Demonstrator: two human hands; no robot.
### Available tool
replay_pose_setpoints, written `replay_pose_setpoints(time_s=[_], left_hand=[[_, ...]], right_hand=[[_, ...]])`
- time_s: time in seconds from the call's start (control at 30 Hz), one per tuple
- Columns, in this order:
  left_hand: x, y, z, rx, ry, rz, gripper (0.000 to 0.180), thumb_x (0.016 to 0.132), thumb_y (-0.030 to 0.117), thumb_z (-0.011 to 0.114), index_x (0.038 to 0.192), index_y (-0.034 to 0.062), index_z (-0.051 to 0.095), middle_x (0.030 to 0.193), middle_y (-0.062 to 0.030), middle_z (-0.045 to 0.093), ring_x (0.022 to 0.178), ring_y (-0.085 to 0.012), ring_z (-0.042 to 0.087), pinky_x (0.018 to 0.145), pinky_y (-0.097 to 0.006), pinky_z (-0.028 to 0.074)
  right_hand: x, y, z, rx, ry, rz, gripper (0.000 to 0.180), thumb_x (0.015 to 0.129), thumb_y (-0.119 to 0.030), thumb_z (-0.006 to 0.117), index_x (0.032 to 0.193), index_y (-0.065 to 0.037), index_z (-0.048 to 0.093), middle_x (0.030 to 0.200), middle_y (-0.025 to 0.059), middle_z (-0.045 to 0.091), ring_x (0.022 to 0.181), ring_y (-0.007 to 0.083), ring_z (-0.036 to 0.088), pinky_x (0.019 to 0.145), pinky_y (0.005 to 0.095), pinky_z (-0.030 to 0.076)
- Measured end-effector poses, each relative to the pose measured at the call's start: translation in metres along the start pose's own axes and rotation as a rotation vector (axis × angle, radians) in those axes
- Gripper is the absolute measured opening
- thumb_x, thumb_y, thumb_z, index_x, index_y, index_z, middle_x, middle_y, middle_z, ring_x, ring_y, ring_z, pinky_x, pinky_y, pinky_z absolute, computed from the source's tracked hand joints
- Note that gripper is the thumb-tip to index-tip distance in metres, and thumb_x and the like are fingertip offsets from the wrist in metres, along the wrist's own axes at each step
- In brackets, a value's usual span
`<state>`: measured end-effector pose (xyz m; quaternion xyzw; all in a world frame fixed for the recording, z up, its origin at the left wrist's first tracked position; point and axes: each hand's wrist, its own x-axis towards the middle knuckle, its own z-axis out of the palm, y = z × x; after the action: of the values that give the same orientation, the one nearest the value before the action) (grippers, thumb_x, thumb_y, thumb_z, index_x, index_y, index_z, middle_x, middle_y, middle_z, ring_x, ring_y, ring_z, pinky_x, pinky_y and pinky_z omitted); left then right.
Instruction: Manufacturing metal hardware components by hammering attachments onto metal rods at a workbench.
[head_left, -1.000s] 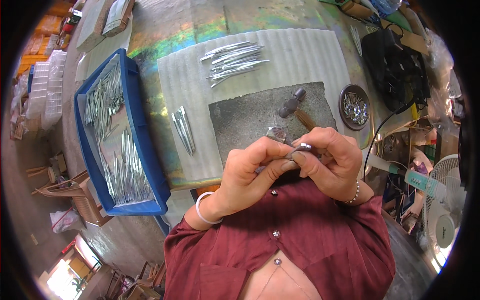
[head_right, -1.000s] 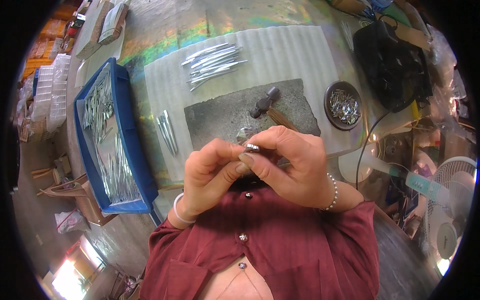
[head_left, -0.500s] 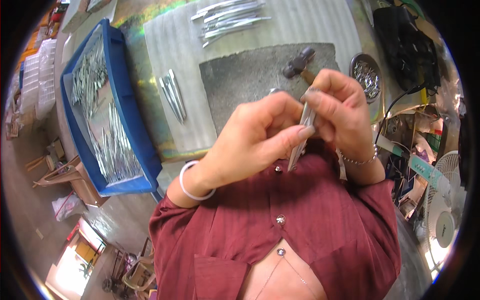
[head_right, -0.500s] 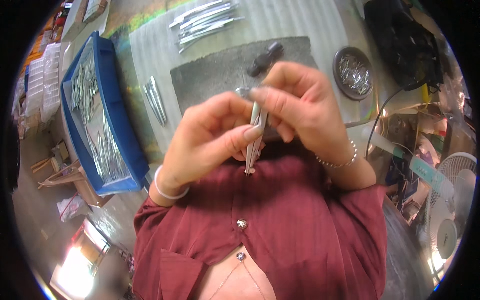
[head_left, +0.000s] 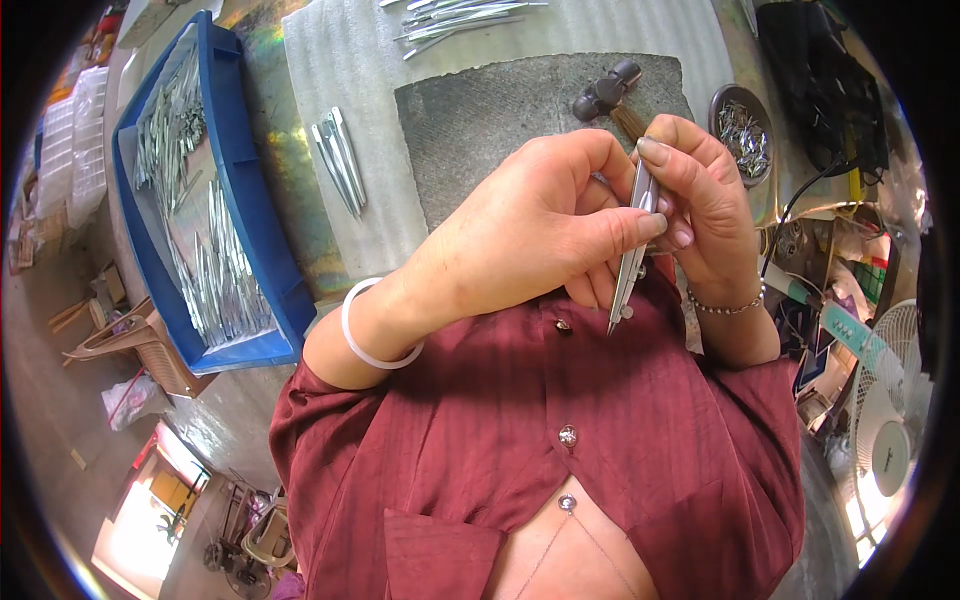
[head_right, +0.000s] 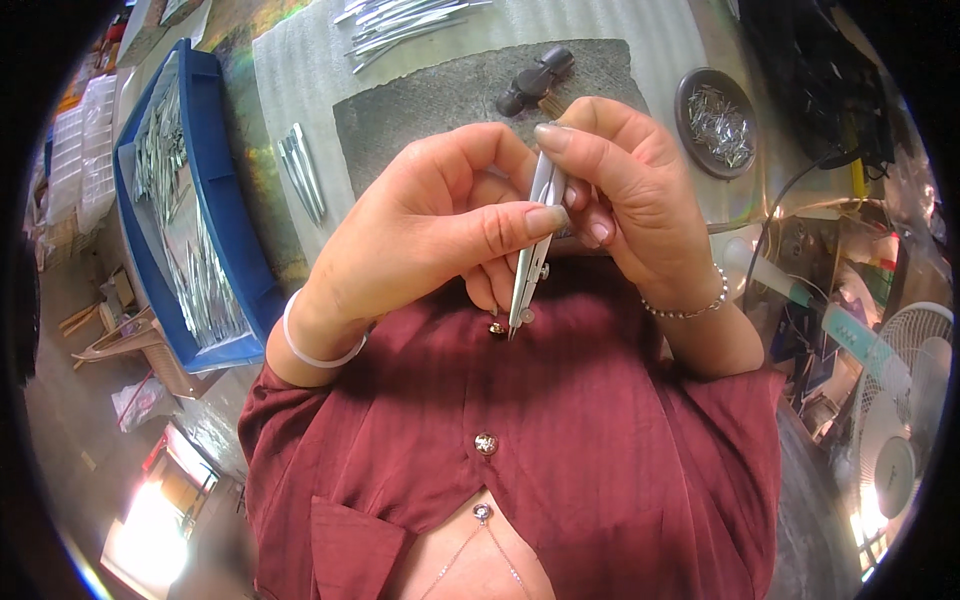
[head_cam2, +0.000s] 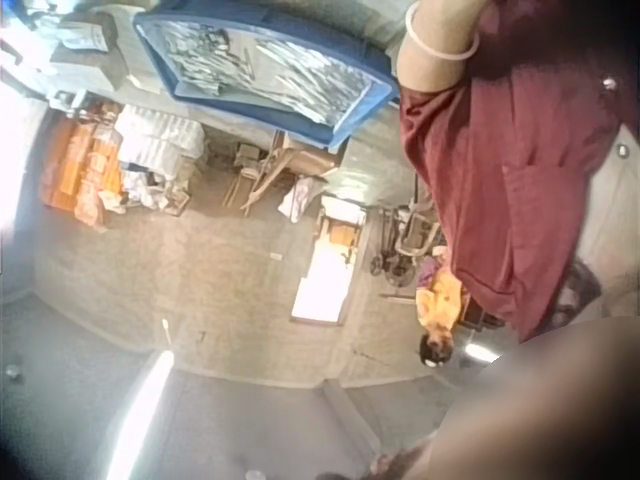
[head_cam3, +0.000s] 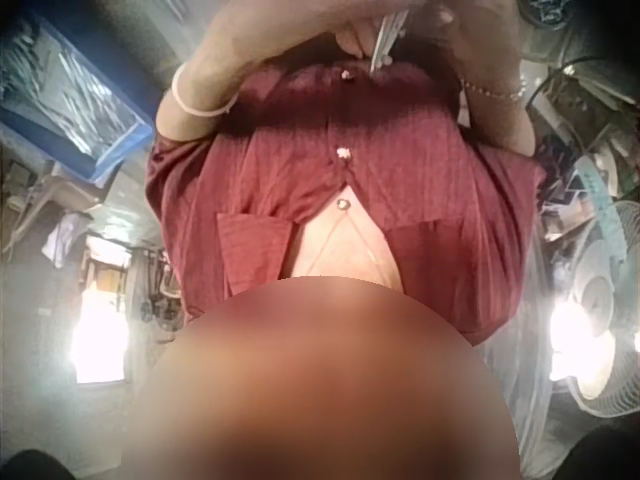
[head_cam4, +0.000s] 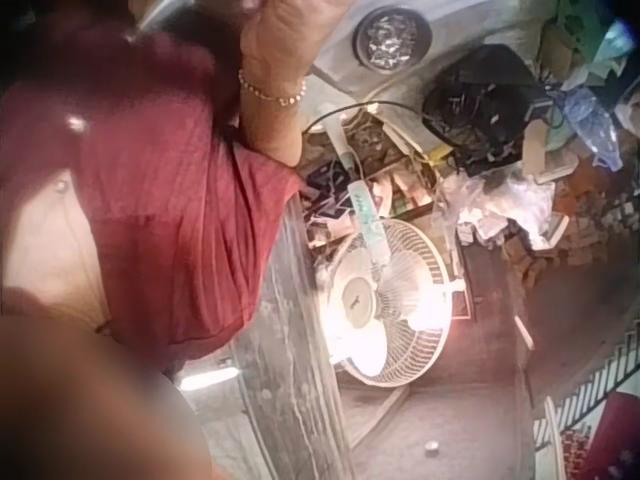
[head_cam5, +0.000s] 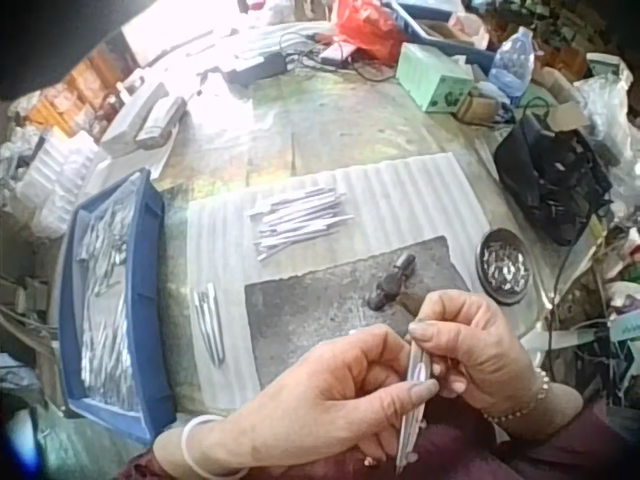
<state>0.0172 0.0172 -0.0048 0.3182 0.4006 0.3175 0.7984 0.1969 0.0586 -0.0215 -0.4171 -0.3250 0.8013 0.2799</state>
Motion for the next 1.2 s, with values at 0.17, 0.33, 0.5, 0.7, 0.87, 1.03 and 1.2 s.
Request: replay_pose_setpoints(time_s=[0.17,0.33,0.5,0.7,0.87,1.03,1.2], left_hand=[[0.002,0.004,0.001,0.023,-0.019,-0.017,0.023,0.088,0.014,0.063,0.095,-0.0011,0.048,0.069,-0.0078,0.062,0.052,-0.0129,0.063,0.042,-0.021,0.049],[0.004,0.009,0.002,0.06,-0.044,-0.055,0.022,0.088,0.014,0.063,0.095,-0.0008,0.049,0.068,-0.0065,0.062,0.052,-0.0114,0.061,0.042,-0.019,0.047],[0.005,0.014,0.0,0.215,-0.083,-0.016,0.019,0.089,0.014,0.063,0.093,0.0,0.05,0.066,-0.0046,0.06,0.051,-0.008,0.058,0.043,-0.018,0.044],[0.012,0.019,0.002,0.341,-0.12,0.012,0.015,0.092,0.014,0.058,0.09,0.0005,0.051,0.062,-0.0025,0.057,0.05,-0.0062,0.056,0.043,-0.018,0.043],[0.017,0.023,0.004,0.265,-0.151,-0.024,0.016,0.094,0.015,0.053,0.088,0.0007,0.051,0.06,-0.0023,0.057,0.05,-0.0071,0.057,0.042,-0.018,0.044],[0.024,0.024,0.002,0.172,-0.22,-0.056,0.016,0.094,0.016,0.053,0.087,0.0021,0.052,0.06,-0.0029,0.058,0.049,-0.0089,0.059,0.042,-0.018,0.046],[0.027,0.024,0.002,0.142,-0.224,-0.086,0.017,0.094,0.018,0.054,0.086,0.0029,0.053,0.06,-0.003,0.059,0.049,-0.0094,0.06,0.041,-0.018,0.046]], right_hand=[[-0.003,0.002,0.0,0.067,0.004,-0.019,0.018,0.089,-0.017,0.06,0.075,-0.007,0.054,0.06,-0.0016,0.052,0.039,0.0016,0.039,0.035,0.0152,0.029],[-0.006,0.006,-0.001,0.079,0.028,-0.096,0.016,0.09,-0.015,0.059,0.077,-0.006,0.054,0.06,-0.0008,0.052,0.039,0.0019,0.038,0.035,0.0154,0.029],[-0.014,0.011,0.006,0.013,0.08,-0.228,0.013,0.09,-0.012,0.057,0.08,-0.005,0.054,0.06,0.0001,0.052,0.04,0.0021,0.038,0.035,0.0155,0.029],[-0.022,0.017,0.005,0.064,0.134,-0.313,0.01,0.092,-0.011,0.055,0.085,-0.005,0.053,0.061,0.0006,0.052,0.041,0.002,0.037,0.036,0.0163,0.029],[-0.025,0.011,0.004,0.153,0.141,-0.274,0.011,0.093,-0.013,0.054,0.084,-0.006,0.052,0.061,-0.0005,0.049,0.041,0.002,0.035,0.036,0.0159,0.028],[-0.023,0.01,0.002,0.189,0.127,-0.277,0.012,0.093,-0.015,0.054,0.085,-0.006,0.052,0.061,-0.0013,0.048,0.042,0.0018,0.034,0.036,0.0156,0.027],[-0.021,0.013,0.0,0.212,0.114,-0.289,0.012,0.093,-0.015,0.053,0.085,-0.007,0.051,0.061,-0.0016,0.047,0.042,0.0015,0.034,0.036,0.0154,0.027]])
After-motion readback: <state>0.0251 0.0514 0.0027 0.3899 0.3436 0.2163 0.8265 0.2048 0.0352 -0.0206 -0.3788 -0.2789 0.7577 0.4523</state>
